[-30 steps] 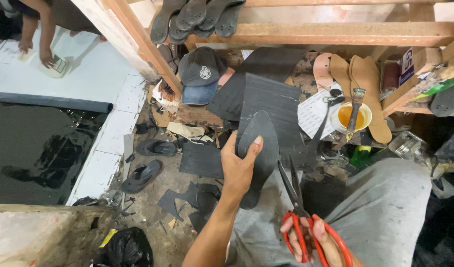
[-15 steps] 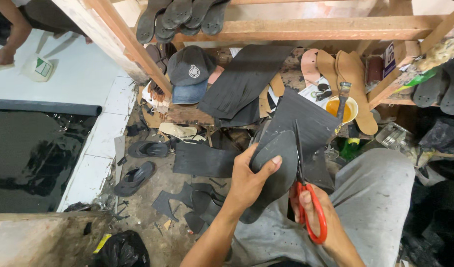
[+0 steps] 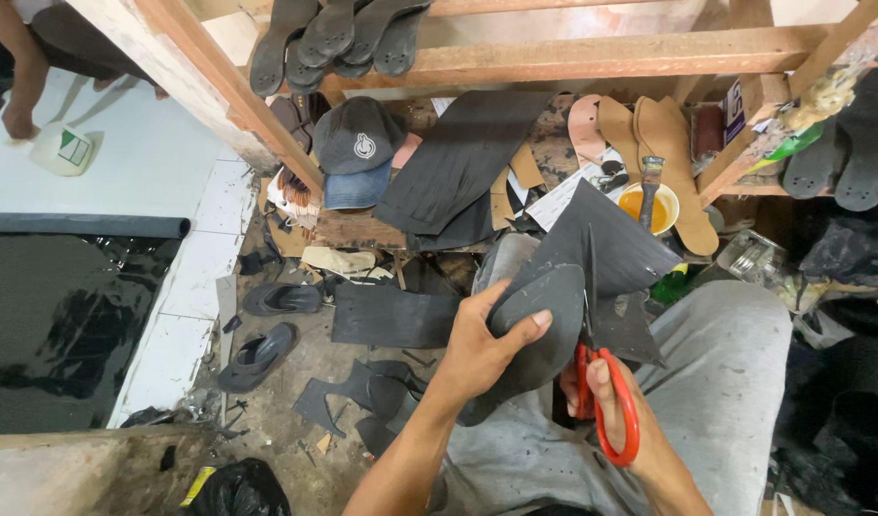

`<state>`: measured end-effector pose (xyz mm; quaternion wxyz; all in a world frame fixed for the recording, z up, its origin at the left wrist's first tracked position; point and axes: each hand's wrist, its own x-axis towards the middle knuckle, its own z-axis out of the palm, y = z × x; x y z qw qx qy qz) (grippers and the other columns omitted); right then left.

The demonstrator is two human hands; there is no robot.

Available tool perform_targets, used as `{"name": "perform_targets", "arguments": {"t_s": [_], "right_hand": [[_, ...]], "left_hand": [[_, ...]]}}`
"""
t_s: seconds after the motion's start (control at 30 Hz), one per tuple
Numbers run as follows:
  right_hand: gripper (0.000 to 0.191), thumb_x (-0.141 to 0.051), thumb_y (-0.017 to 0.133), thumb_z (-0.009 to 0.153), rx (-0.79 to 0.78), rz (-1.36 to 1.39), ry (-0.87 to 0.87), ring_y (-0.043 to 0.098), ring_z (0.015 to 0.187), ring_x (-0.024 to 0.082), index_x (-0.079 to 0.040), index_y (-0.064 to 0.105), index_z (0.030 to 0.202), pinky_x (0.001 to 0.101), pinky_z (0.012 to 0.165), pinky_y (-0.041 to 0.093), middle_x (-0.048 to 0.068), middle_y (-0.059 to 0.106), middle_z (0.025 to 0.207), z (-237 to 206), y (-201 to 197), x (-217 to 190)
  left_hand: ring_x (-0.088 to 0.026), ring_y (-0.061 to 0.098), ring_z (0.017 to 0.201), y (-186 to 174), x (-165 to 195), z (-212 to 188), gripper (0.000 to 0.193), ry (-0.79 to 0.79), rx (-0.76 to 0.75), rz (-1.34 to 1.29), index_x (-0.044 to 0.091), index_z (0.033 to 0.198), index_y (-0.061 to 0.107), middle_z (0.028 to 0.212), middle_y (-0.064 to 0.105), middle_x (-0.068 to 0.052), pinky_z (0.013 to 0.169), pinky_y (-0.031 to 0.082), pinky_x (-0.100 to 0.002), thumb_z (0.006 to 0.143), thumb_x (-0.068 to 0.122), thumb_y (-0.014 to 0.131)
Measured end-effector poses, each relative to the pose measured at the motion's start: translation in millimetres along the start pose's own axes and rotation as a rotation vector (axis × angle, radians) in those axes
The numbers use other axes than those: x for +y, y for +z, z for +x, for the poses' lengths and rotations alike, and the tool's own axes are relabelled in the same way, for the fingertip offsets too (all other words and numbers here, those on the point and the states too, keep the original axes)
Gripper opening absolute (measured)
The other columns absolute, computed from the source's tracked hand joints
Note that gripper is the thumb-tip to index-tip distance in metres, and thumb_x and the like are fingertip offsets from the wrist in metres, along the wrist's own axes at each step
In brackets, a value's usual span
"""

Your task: The person uses red-handled scissors to cut black rubber sheets into shoe insole shapes. They repeatedly place a finished insole as a template on the sheet, cut around it, and set the cut pieces aside.

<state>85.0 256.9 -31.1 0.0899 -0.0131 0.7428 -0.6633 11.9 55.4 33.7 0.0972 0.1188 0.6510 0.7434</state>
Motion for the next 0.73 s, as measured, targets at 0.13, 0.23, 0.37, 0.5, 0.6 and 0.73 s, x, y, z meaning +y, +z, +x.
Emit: {"name": "perform_targets", "arguments": {"t_s": [0.13,0.23,0.37,0.5,0.6,0.73], "right_hand": [[0.071,-0.067,0.035,0.098,0.005,0.015,0.019,0.051,0.052,0.016,-0.003,0.057,0.076,0.0300,0.050,0.043,0.004,0.051,0.060,2.1,-7.9,1.7],[0.067,-0.064,0.039,0.095,0.020,0.065,0.094,0.050,0.051,0.016,-0.002,0.060,0.084,0.0310,0.048,0.045,0.004,0.051,0.059,0.3,-13.1,-0.7],[0.064,-0.063,0.043,0.095,-0.011,0.119,0.102,0.048,0.050,0.015,-0.002,0.061,0.090,0.0299,0.046,0.042,0.004,0.049,0.059,-0.5,-18.6,-1.0],[0.061,-0.062,0.045,0.092,-0.020,0.058,0.213,0.047,0.048,0.016,-0.003,0.059,0.086,0.0309,0.042,0.039,0.004,0.048,0.057,-7.4,-27.3,2.7],[0.063,-0.062,0.043,0.094,-0.017,-0.061,0.242,0.047,0.045,0.016,-0.003,0.055,0.076,0.0313,0.041,0.040,0.004,0.047,0.055,-13.1,-39.4,9.1],[0.061,-0.060,0.048,0.094,-0.059,-0.044,0.356,0.043,0.045,0.017,-0.003,0.053,0.074,0.0335,0.040,0.039,0.006,0.045,0.055,-16.4,-51.7,25.5]], "left_hand": [[-0.006,0.062,0.089,-2.5,0.3,5.7,0.030,0.001,-0.023,0.021,-0.003,0.116,0.069,0.098,0.072,-0.001,0.080,0.054,-0.024,0.091,0.012,0.075],[-0.005,0.062,0.090,-6.7,-0.1,8.8,0.031,0.018,-0.078,0.082,-0.003,0.117,0.069,0.098,0.072,-0.001,0.081,0.054,-0.024,0.091,0.013,0.076],[-0.005,0.061,0.088,-20.0,-3.8,17.2,0.032,-0.008,-0.173,0.135,-0.004,0.117,0.071,0.094,0.072,-0.001,0.081,0.055,-0.025,0.092,0.015,0.076],[-0.007,0.063,0.091,-35.9,-10.4,31.2,0.035,-0.051,-0.273,0.184,-0.004,0.114,0.072,0.098,0.074,-0.002,0.085,0.054,-0.026,0.087,0.017,0.081],[-0.009,0.065,0.095,-46.0,-18.7,45.6,0.045,-0.059,-0.292,0.192,-0.002,0.118,0.071,0.104,0.073,-0.003,0.088,0.053,-0.026,0.080,0.017,0.085],[-0.012,0.066,0.105,-59.0,-33.4,71.9,0.052,0.019,-0.373,0.276,0.002,0.125,0.072,0.113,0.075,-0.005,0.094,0.051,-0.027,0.077,0.017,0.087]]}}
